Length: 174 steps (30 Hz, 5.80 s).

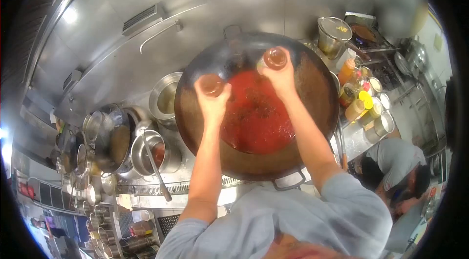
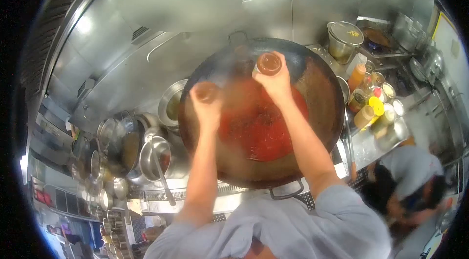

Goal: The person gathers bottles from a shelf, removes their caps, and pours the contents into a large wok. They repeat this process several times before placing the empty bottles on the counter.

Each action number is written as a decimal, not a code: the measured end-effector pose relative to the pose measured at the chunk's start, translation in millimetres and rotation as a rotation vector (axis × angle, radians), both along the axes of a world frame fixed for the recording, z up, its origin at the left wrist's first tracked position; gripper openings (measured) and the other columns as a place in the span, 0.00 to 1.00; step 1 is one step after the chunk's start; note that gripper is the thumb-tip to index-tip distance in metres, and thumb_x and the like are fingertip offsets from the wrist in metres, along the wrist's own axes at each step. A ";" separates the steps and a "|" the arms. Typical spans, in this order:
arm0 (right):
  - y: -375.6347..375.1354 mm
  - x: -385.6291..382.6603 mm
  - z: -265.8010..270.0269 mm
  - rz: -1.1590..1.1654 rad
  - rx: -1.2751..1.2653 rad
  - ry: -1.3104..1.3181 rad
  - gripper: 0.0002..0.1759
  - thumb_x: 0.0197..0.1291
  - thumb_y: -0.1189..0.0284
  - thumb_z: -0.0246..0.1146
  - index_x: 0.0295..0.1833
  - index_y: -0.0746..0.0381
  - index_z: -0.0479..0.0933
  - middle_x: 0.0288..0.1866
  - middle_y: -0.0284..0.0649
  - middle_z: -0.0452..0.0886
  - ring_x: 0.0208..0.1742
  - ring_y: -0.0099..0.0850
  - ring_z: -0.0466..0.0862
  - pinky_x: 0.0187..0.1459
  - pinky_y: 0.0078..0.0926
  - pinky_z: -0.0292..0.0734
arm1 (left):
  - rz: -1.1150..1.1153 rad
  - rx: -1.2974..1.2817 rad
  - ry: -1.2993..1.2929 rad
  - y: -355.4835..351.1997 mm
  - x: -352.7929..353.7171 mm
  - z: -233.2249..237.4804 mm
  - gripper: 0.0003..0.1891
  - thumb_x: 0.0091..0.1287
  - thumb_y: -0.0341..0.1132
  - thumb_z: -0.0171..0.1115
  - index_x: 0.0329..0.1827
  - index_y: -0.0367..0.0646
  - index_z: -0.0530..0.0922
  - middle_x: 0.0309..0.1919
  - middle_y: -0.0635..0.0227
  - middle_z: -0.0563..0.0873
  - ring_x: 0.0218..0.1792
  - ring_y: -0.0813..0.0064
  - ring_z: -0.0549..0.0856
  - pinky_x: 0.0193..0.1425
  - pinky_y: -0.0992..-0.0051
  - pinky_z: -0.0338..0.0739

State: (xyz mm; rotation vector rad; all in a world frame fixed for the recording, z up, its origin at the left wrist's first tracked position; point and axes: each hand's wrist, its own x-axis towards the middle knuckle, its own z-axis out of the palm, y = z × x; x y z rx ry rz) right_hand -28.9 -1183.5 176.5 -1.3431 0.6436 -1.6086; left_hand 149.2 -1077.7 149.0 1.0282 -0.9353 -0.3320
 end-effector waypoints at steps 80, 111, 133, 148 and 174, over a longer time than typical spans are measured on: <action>-2.6 -4.9 83.8 0.143 -0.021 0.234 0.40 0.47 0.72 0.79 0.66 0.65 0.69 0.58 0.42 0.82 0.58 0.32 0.82 0.60 0.33 0.78 | -0.010 0.176 -0.082 1.5 5.5 68.4 0.29 0.55 0.29 0.78 0.58 0.41 0.72 0.50 0.65 0.83 0.49 0.72 0.82 0.58 0.69 0.78; 11.1 -1.6 42.1 0.257 0.019 0.160 0.41 0.47 0.71 0.83 0.65 0.65 0.71 0.56 0.41 0.82 0.55 0.31 0.82 0.56 0.33 0.80 | -0.430 0.098 0.577 21.9 42.0 31.0 0.33 0.68 0.40 0.71 0.71 0.52 0.62 0.61 0.65 0.76 0.58 0.66 0.78 0.56 0.59 0.80; 37.8 -21.8 72.0 0.040 -0.020 0.173 0.35 0.46 0.78 0.78 0.62 0.62 0.74 0.55 0.35 0.82 0.56 0.28 0.82 0.60 0.31 0.78 | 0.112 -0.179 -0.403 61.5 -5.4 123.2 0.33 0.52 0.25 0.78 0.60 0.42 0.70 0.52 0.64 0.80 0.53 0.69 0.82 0.61 0.67 0.78; 14.4 -9.5 -20.0 0.207 0.069 0.317 0.40 0.45 0.74 0.79 0.66 0.62 0.71 0.59 0.36 0.81 0.60 0.28 0.80 0.66 0.32 0.72 | -0.100 -0.401 -0.169 53.6 -12.5 131.2 0.29 0.55 0.19 0.72 0.60 0.40 0.71 0.50 0.63 0.83 0.49 0.71 0.84 0.52 0.69 0.82; -11.9 20.1 -24.3 0.147 -0.037 0.244 0.33 0.46 0.75 0.77 0.61 0.62 0.76 0.53 0.38 0.84 0.55 0.29 0.84 0.58 0.33 0.80 | -0.022 0.107 -0.032 -9.4 12.9 42.4 0.31 0.53 0.26 0.79 0.59 0.41 0.73 0.50 0.64 0.83 0.52 0.70 0.83 0.59 0.65 0.80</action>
